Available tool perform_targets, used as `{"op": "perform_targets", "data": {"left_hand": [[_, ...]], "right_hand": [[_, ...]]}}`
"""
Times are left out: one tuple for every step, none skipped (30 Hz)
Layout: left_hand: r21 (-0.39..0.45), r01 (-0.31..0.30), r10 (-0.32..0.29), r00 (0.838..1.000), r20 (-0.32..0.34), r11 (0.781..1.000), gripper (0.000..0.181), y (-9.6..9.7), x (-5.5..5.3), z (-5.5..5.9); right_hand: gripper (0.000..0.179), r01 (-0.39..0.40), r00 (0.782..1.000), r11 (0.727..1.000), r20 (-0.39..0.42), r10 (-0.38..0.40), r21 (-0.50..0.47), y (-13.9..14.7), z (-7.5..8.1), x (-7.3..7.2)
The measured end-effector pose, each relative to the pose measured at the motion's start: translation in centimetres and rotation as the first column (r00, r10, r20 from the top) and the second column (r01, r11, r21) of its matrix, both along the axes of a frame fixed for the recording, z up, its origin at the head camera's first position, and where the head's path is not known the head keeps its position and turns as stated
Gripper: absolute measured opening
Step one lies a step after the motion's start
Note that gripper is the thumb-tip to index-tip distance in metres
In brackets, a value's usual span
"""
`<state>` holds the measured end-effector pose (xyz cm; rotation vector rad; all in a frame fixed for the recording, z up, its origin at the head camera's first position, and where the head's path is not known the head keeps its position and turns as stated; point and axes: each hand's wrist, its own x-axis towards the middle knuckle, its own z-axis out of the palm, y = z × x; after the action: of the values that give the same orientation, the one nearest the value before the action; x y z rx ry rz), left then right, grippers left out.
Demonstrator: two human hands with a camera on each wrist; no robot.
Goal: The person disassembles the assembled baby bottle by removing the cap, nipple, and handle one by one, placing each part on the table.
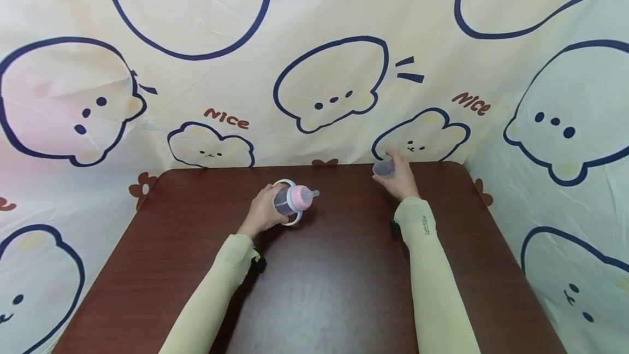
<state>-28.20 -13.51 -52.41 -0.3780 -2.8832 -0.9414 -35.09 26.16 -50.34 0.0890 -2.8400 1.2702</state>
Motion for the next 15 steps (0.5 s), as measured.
{"op": "perform_targets", "data": {"left_hand": [[0.000,0.002,-0.002,1.000,-0.001,1.000,0.086,0.00,-0.01,-0.06],[-0.001,0.003,-0.003,1.000,-0.003,1.000,0.086,0.00,-0.01,-0.10],[0.000,0.005,-0.005,1.000,-0.005,1.000,0.086,0.01,-0.01,-0.13],[-0.002,0.006,-0.006,1.000,-0.007,1.000,0.086,0.01,-0.01,-0.14],[-0.002,0.007,-0.007,1.000,-0.009,1.000,0.086,0.02,0.01,-0.13],[-0.002,0.007,-0.007,1.000,-0.012,1.000,0.086,0.03,0.01,-0.11],[-0.002,0.007,-0.007,1.000,-0.014,1.000,0.086,0.04,0.02,-0.09],[-0.002,0.007,-0.007,1.000,-0.015,1.000,0.086,0.05,0.02,-0.09],[-0.002,0.006,-0.006,1.000,-0.014,1.000,0.086,0.05,0.00,-0.09],[-0.002,0.005,-0.005,1.000,-0.013,1.000,0.086,0.05,0.00,-0.09],[-0.002,0.004,-0.004,1.000,-0.011,1.000,0.086,0.04,0.00,-0.10],[-0.002,0.003,-0.003,1.000,-0.008,1.000,0.086,0.04,0.00,-0.10],[-0.002,0.002,-0.002,1.000,-0.005,1.000,0.086,0.04,-0.01,-0.11],[-0.002,0.000,0.000,1.000,-0.004,1.000,0.086,0.05,0.00,-0.11],[-0.003,-0.002,0.002,1.000,-0.005,1.000,0.086,0.06,-0.01,-0.10]], "right_hand": [[0.089,0.002,1.000,1.000,0.004,-0.002,0.002,0.06,-0.16,-0.01],[0.088,0.003,1.000,1.000,0.006,-0.003,0.002,0.10,-0.30,-0.02],[0.088,0.004,1.000,1.000,0.007,-0.004,0.001,0.14,-0.42,-0.04],[0.087,0.002,1.000,1.000,0.007,-0.002,0.002,0.17,-0.50,-0.04],[0.086,0.002,1.000,1.000,0.006,-0.002,0.001,0.21,-0.56,-0.03],[0.086,0.000,1.000,1.000,0.007,0.000,0.001,0.23,-0.59,-0.01],[0.086,0.001,1.000,1.000,0.006,-0.001,0.003,0.25,-0.64,0.00],[0.086,0.002,1.000,1.000,0.006,-0.002,0.004,0.28,-0.68,0.03],[0.086,0.005,1.000,1.000,0.008,-0.005,0.008,0.31,-0.71,0.06],[0.086,0.006,1.000,1.000,0.011,-0.006,0.009,0.31,-0.73,0.10],[0.086,0.009,1.000,1.000,0.015,-0.009,0.011,0.32,-0.74,0.14],[0.087,0.011,1.000,1.000,0.020,-0.011,0.013,0.31,-0.77,0.17],[0.086,0.013,1.000,1.000,0.023,-0.013,0.010,0.30,-0.81,0.18],[0.086,0.012,1.000,1.000,0.027,-0.013,0.010,0.29,-0.82,0.20],[0.087,0.010,0.999,1.000,0.031,-0.010,0.014,0.28,-0.85,0.22]]}}
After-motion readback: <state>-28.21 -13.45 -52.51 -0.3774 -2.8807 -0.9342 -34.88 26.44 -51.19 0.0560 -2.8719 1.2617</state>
